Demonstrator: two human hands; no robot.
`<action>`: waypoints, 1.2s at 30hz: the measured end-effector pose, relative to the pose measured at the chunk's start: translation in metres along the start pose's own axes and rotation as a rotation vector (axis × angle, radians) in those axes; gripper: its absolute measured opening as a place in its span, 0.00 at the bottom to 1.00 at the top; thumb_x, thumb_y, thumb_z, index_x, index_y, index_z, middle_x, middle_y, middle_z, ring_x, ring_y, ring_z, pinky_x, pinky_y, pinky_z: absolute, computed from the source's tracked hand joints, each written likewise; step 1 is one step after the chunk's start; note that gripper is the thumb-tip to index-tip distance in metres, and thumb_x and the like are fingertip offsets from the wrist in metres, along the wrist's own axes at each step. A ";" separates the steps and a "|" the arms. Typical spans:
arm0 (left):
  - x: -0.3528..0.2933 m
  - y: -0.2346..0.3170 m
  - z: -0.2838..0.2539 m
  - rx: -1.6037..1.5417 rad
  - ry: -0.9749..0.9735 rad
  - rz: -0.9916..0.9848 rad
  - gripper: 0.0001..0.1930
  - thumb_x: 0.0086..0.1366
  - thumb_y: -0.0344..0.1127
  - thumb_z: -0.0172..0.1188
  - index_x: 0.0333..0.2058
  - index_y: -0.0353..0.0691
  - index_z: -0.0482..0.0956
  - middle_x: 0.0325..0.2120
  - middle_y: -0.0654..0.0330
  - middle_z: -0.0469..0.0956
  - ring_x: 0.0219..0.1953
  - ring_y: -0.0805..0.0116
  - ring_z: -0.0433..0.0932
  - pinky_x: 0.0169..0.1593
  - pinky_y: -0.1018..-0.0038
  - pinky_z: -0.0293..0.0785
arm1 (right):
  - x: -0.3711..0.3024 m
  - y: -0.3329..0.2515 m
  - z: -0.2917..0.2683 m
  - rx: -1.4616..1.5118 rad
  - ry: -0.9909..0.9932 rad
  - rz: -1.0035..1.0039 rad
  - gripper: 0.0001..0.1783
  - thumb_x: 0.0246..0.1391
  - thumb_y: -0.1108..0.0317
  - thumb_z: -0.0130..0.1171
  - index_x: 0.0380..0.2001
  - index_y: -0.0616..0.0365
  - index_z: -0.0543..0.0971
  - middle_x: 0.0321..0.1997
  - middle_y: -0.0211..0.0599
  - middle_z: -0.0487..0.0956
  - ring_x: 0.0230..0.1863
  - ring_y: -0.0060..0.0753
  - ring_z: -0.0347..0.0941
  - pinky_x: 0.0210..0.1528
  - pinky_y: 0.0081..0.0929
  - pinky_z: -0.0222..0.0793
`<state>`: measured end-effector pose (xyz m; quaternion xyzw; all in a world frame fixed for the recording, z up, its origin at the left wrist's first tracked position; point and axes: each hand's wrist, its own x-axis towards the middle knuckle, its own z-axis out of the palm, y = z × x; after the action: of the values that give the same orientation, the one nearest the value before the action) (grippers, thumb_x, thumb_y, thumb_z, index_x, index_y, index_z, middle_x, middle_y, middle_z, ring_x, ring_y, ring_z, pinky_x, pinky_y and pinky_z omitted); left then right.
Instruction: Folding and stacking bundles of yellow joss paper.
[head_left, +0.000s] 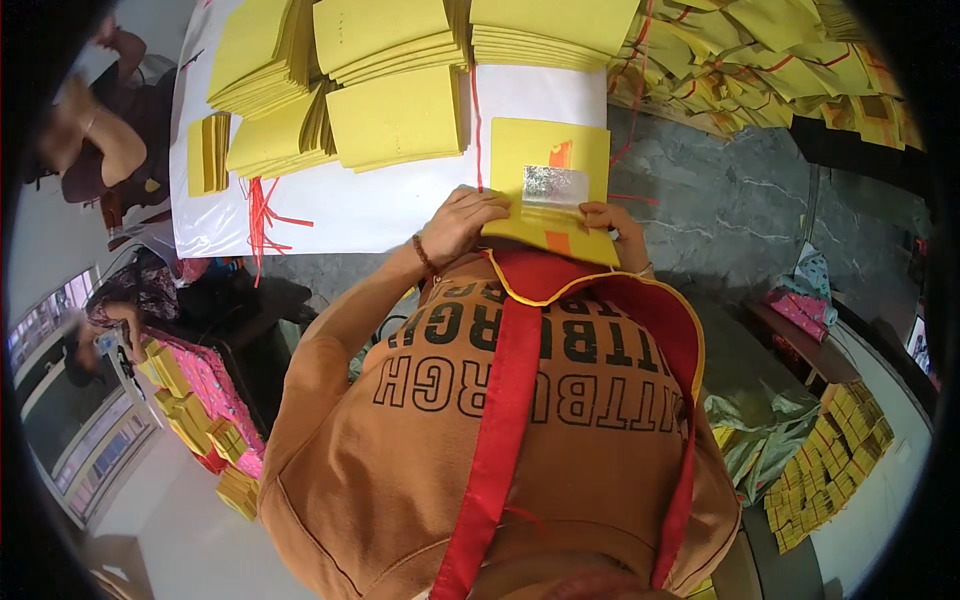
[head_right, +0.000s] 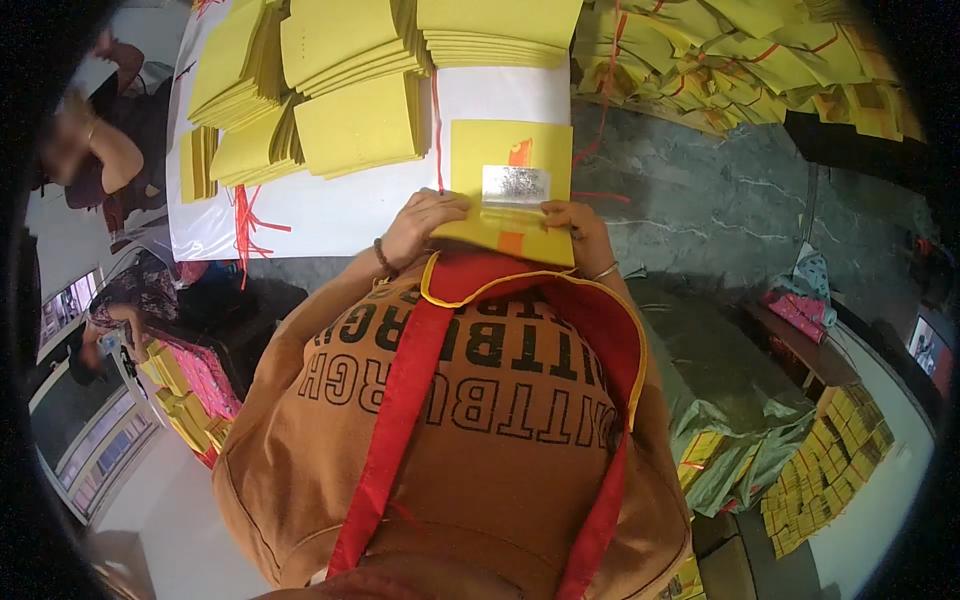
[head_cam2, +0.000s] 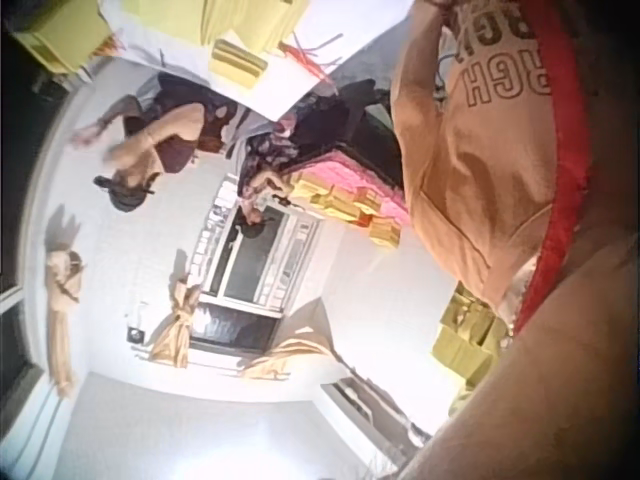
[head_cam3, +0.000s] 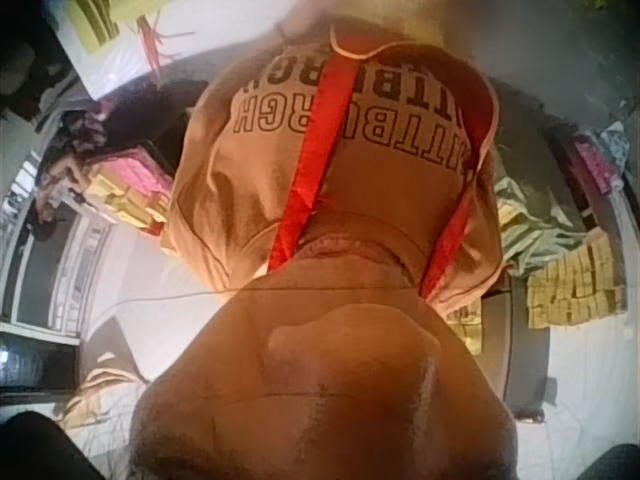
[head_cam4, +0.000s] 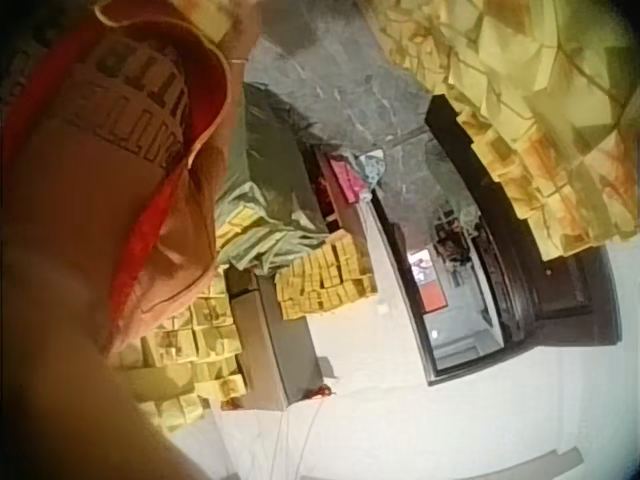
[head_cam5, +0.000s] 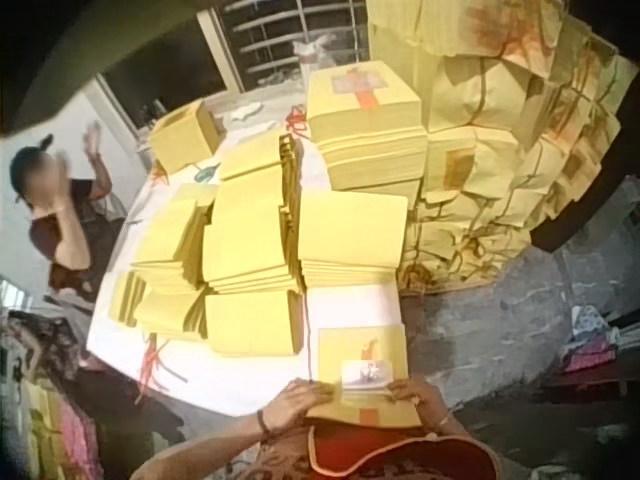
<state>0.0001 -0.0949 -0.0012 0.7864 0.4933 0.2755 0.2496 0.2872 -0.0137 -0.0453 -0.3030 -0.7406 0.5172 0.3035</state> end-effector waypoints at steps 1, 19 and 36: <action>0.000 0.004 0.003 -0.052 0.067 -0.037 0.12 0.56 0.27 0.50 0.40 0.41 0.74 0.41 0.54 0.75 0.46 0.60 0.72 0.51 0.66 0.63 | -0.001 0.002 0.003 0.123 0.057 0.079 0.07 0.44 0.74 0.62 0.30 0.55 0.76 0.40 0.38 0.77 0.39 0.29 0.72 0.41 0.23 0.68; 0.040 -0.008 0.027 -0.148 0.283 -0.779 0.15 0.60 0.36 0.51 0.44 0.37 0.70 0.25 0.46 0.77 0.28 0.49 0.76 0.31 0.62 0.70 | 0.035 -0.002 0.020 0.015 0.407 0.589 0.19 0.51 0.56 0.57 0.22 0.64 0.73 0.16 0.26 0.67 0.21 0.16 0.56 0.22 0.20 0.54; 0.031 0.014 0.015 -0.286 0.400 -0.638 0.24 0.56 0.34 0.57 0.52 0.42 0.65 0.42 0.48 0.72 0.40 0.51 0.73 0.39 0.62 0.69 | 0.046 -0.009 0.027 -0.163 0.465 0.557 0.17 0.51 0.57 0.56 0.26 0.64 0.74 0.16 0.38 0.71 0.18 0.25 0.62 0.23 0.27 0.60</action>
<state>0.0308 -0.0744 0.0031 0.4819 0.7082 0.3977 0.3287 0.2365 0.0037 -0.0381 -0.6255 -0.5797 0.4366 0.2865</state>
